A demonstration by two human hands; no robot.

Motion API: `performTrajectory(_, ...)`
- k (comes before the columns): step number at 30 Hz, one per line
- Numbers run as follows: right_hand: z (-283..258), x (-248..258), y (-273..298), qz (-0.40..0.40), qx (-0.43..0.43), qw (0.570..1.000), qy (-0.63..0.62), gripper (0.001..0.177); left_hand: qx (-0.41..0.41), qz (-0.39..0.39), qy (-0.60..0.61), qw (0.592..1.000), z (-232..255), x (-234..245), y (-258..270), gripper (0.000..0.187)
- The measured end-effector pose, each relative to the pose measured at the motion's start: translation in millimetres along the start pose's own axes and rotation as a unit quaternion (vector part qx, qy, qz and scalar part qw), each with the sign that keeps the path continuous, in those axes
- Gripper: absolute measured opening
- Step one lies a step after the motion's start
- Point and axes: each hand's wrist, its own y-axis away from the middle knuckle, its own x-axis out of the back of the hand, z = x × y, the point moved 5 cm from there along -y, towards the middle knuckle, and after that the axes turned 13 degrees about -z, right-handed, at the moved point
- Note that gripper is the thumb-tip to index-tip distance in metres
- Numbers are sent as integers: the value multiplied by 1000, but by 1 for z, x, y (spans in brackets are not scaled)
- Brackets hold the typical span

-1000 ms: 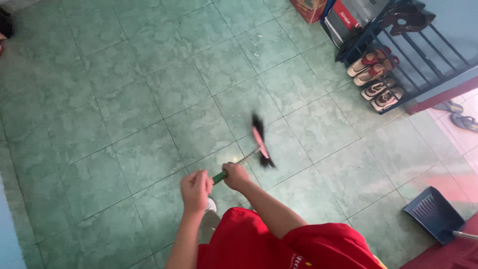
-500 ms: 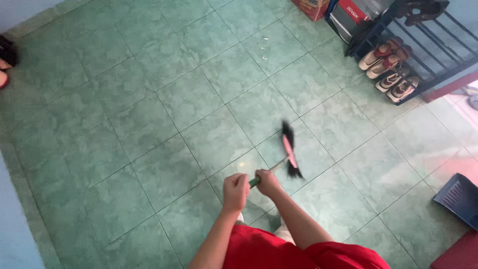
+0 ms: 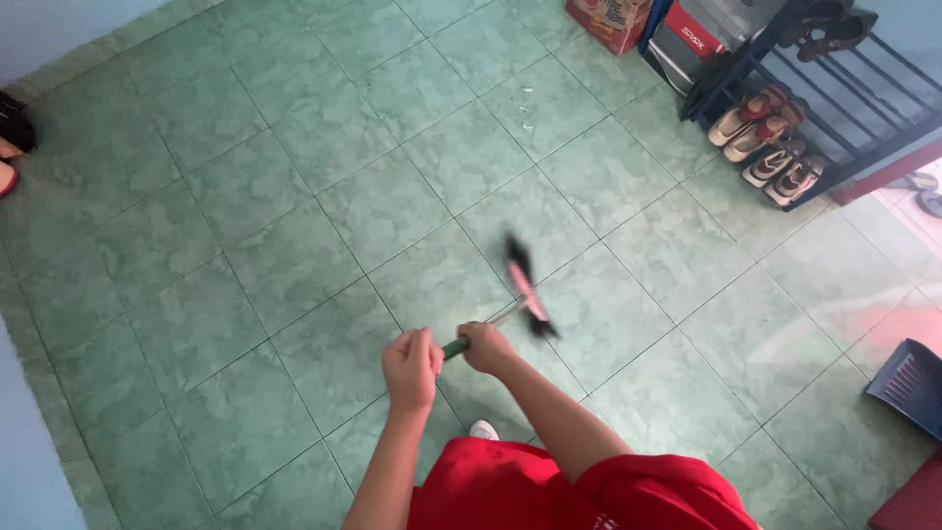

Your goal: The recorder uses a broom to sweep dust and debris on a tiled floor towards an area near a door and shoe rack.

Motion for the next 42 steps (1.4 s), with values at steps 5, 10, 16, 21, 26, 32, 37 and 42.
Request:
performTrajectory(5, -24, -27, -12, -11, -15, 999, -29, 13, -2, 10, -7, 1000, -3, 13, 4, 46)
performTrajectory(10, 9, -14, -8, 18, -35, 999, -25, 18, 5, -11, -21, 1000, -9, -11, -11, 44)
performTrajectory(16, 60, 25, -11, 57, -63, 996, -23, 16, 27, -43, -54, 997, -28, -50, -53, 42)
performTrajectory(21, 105, 54, -21, 56, -107, 993, 3, 12, -18, -89, -100, 991, -62, -67, -88, 36)
performTrajectory(26, 120, 80, -59, 12, -202, 979, 13, 13, 29, -118, -58, 991, -85, -39, -154, 38)
performTrajectory(32, 45, 99, -161, 2, -140, 990, 15, 14, 16, -31, -28, 999, 3, 34, -212, 41)
performTrajectory(37, -36, 112, -230, -5, -48, 998, -36, 12, -27, 17, -9, 999, 47, 82, -238, 43)
performTrajectory(42, -33, 103, -257, -55, -35, 997, -36, 13, -6, 48, -31, 998, 59, 80, -256, 45)
